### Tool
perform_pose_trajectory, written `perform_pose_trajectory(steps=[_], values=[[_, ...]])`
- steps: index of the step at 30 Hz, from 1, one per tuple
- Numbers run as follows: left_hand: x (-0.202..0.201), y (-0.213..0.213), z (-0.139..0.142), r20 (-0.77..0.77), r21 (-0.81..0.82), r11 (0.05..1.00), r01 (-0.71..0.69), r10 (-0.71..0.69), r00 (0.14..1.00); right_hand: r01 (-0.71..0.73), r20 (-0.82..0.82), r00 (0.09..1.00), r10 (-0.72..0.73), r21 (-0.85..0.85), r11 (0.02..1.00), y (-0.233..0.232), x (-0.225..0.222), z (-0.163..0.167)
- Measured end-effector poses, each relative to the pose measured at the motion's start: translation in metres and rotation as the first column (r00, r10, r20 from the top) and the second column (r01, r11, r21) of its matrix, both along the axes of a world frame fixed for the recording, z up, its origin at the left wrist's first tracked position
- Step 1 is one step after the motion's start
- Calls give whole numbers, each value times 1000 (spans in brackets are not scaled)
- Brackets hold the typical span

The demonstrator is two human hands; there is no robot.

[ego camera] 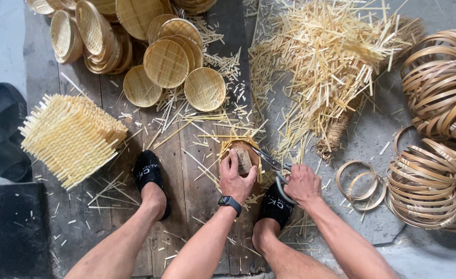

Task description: The person sits on the floor assembling small woven bamboo baskets. They take a square woven bamboo mat, bend a thin bamboo rim ring around it, press the mat into a round wooden mold, and trim excess material with scissors, placing finished pieces with a stack of completed baskets.

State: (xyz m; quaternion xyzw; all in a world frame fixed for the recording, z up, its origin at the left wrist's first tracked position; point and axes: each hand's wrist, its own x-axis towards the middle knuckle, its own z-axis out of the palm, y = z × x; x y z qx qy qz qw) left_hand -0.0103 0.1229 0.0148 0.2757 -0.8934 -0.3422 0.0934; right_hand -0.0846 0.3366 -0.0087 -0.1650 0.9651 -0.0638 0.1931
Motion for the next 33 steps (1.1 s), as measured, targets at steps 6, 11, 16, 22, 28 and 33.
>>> perform_pose_trajectory(steps=[6,11,16,22,28,33], values=[[1,-3,-2,-32,4,995,102,-102,994,-128,-84,987,134,75,989,4,-18,-20],[-2,-15,4,8,39,980,194,-194,981,-165,-127,977,170,51,985,12,-26,-31],[-2,-21,4,-20,93,959,268,-267,963,-193,-184,965,188,-8,981,26,-36,-23],[-9,-32,5,0,93,922,375,-377,926,-234,-214,950,229,0,972,1,-41,-33],[-10,-39,11,16,151,896,417,-424,905,-193,-139,970,198,48,980,16,-47,-29],[-10,-33,11,33,145,888,436,-444,895,-229,-159,961,224,-10,973,1,-43,-26]])
